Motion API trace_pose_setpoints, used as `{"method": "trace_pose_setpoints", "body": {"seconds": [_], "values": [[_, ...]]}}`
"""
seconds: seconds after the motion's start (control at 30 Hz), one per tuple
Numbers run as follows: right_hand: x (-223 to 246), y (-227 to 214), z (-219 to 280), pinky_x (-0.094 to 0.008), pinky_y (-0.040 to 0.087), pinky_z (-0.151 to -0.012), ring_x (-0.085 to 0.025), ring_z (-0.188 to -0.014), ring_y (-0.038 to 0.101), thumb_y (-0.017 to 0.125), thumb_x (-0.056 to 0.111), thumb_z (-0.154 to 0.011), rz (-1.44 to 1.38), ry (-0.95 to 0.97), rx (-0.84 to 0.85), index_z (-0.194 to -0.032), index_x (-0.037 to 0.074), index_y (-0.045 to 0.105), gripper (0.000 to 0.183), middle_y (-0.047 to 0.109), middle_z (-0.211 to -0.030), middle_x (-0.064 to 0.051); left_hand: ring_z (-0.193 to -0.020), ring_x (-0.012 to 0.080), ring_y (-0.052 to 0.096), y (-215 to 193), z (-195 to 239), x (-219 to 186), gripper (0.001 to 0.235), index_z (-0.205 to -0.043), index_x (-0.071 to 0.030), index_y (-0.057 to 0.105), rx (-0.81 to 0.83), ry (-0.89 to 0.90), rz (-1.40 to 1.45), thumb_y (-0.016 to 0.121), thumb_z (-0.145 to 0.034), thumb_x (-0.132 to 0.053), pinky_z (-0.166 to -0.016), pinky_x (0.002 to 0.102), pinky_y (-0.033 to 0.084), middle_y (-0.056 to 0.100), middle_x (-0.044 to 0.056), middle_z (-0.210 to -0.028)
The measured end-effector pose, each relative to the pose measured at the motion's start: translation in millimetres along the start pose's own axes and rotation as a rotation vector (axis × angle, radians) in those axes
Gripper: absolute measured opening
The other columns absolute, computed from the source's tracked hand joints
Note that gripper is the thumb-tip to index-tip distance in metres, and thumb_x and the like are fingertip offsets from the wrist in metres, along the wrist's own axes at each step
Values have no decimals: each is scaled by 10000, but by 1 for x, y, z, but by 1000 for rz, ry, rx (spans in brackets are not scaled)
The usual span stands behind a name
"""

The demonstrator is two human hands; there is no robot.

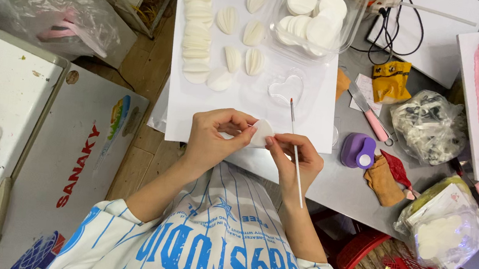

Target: The person assembles sugar petals by applying a liquid with a brush to petal-shaped pieces and pressing them together by hand.

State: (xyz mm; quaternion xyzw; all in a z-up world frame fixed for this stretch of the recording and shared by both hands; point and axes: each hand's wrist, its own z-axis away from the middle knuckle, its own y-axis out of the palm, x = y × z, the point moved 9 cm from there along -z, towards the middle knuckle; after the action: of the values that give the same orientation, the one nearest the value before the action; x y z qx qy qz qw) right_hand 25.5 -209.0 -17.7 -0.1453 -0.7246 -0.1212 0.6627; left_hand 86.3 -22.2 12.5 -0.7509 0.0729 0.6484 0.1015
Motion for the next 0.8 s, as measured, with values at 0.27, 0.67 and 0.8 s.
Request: {"method": "trace_pose_setpoints", "body": {"seconds": [0.27, 0.67, 0.8], "values": [[2, 3, -1, -232, 594, -713, -137, -789, 738, 815, -21, -852, 40, -23, -5, -974, -39, 709, 163, 748, -875, -98, -852, 134, 782, -1, 1, -2, 61, -885, 24, 707, -11, -3, 22, 743, -902, -23, -766, 253, 641, 792, 106, -1019], [33, 11, 14, -226, 521, -695, -116, -780, 671, 798, -49, -887, 201, -324, -21, -971, -24, 718, 119, 730, -874, -97, -898, 174, 777, 9, 14, -41, 77, -874, -25, 735, -37, 272, -236, 805, -856, -50, -748, 264, 620, 774, 107, -1057], [37, -1, 17, -214, 344, -547, -97, -605, 572, 853, -88, -806, 238, -374, -100, -906, -10, 729, 177, 715, -751, -97, -861, 151, 755, 5, 7, -36, 79, -993, -22, 752, 6, 233, -138, 769, -916, -28, -757, 257, 604, 784, 100, -1017]]}}
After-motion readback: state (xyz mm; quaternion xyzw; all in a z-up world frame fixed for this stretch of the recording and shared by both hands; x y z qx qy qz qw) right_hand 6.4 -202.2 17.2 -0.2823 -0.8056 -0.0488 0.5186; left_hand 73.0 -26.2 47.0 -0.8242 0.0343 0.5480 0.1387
